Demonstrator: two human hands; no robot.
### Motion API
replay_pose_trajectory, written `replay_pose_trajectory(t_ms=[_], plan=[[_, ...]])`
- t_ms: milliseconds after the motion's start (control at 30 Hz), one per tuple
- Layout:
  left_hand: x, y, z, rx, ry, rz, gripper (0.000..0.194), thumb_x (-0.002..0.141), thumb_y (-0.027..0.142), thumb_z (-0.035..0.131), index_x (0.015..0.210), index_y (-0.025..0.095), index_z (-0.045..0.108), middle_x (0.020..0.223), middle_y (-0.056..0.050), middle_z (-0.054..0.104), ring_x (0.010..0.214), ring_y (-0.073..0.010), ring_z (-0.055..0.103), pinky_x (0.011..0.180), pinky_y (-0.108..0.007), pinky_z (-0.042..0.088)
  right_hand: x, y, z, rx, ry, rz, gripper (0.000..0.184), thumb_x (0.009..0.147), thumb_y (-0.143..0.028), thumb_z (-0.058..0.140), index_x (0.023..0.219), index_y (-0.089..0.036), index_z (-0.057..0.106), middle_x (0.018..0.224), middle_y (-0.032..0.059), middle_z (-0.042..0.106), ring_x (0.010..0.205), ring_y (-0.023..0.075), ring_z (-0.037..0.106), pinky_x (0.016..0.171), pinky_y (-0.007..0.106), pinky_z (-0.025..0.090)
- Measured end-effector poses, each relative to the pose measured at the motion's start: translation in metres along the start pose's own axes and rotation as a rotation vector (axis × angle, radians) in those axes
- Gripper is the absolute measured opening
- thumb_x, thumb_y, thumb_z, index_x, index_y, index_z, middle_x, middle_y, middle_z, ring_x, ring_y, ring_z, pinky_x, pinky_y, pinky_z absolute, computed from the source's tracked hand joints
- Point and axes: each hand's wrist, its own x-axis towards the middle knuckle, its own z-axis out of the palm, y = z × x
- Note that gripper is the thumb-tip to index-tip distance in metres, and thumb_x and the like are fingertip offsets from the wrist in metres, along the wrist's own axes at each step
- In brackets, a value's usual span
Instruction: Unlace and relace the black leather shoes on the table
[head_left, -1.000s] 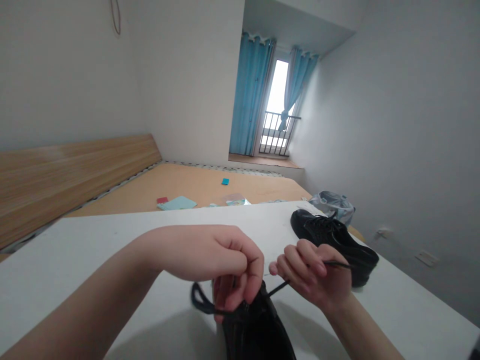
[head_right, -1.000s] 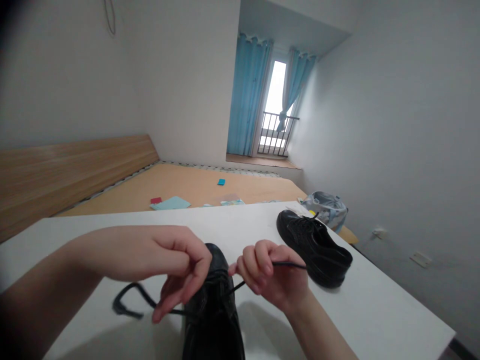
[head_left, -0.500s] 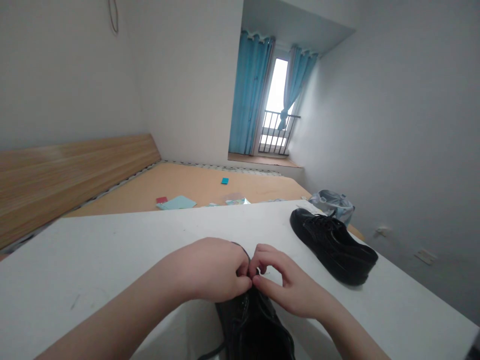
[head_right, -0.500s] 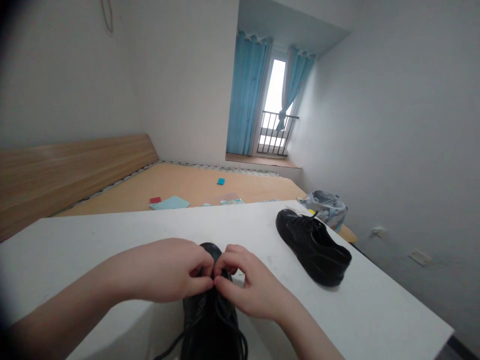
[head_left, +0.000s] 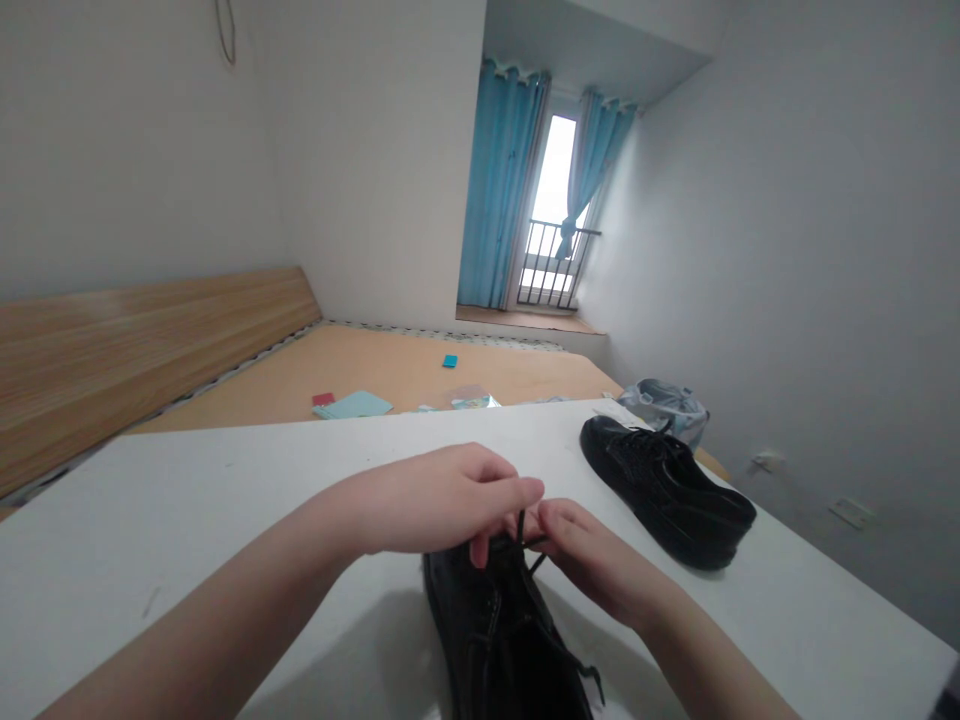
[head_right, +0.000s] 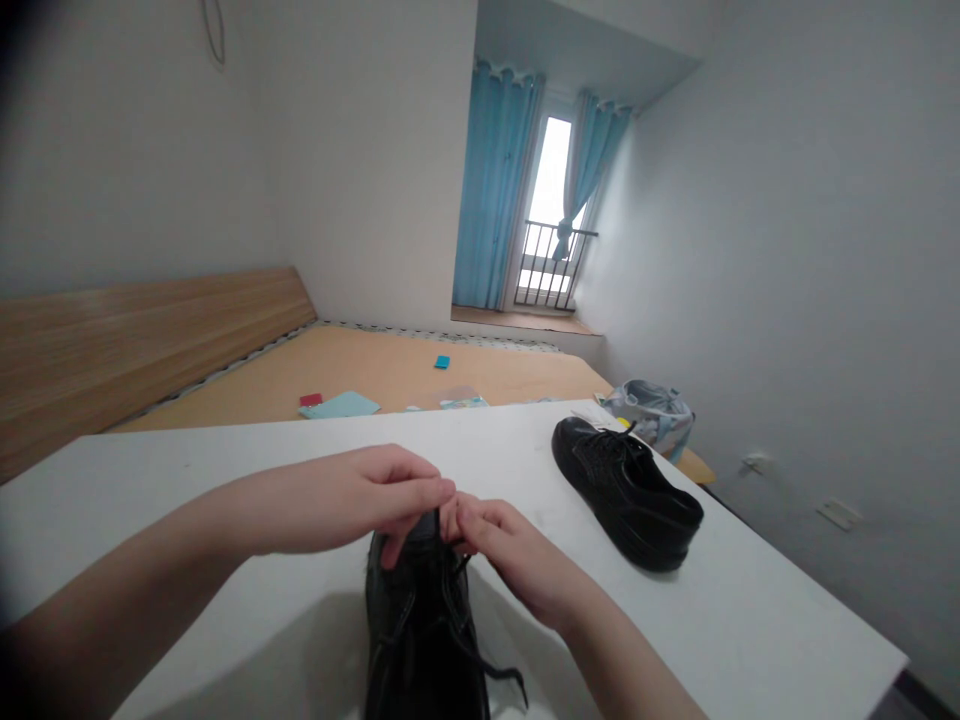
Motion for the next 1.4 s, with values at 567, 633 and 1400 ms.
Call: replay_pose_trajectory(t_ms=[567, 633, 1400], plan=[[-0.029, 0.027, 0.004, -0.008, -0.222, 0.475, 0.04, 0.096, 0.031, 0.04, 0.076, 0.019, 0.073, 0.087, -0.001, 0.067, 0.084, -0.0124, 0.059, 0.083, -0.022, 0.042, -0.002, -0.019, -0.011, 0.643, 0.222, -0.052, 0.016, 0.076, -0.033, 0.07, 0.077, -0.017, 0.068, 0.05, -0.0088, 0.027, 0.043, 0.0074, 0.022, 0.05, 0.02, 0.039], [-0.026, 0.025, 0.004, 0.068, -0.168, 0.403, 0.046, 0.097, 0.029, 0.033, 0.071, 0.019, 0.07, 0.087, 0.0, 0.068, 0.083, -0.0125, 0.06, 0.083, -0.022, 0.041, -0.001, -0.021, -0.016, 0.615, 0.324, -0.158, 0.012, 0.08, -0.032, 0.065, 0.078, -0.02, 0.065, 0.051, -0.0093, 0.023, 0.042, 0.0078, 0.013, 0.043, 0.018, 0.032], [0.003, -0.01, 0.0, 0.336, 0.019, -0.087, 0.041, 0.087, 0.049, 0.036, 0.067, 0.019, 0.056, 0.067, -0.001, 0.063, 0.06, -0.0159, 0.054, 0.055, -0.026, 0.037, -0.011, -0.023, 0.005, -0.109, 0.129, -0.157, 0.049, 0.09, -0.058, 0.04, 0.061, -0.02, 0.051, 0.056, -0.0008, 0.05, 0.055, 0.016, 0.054, 0.06, 0.031, 0.044]])
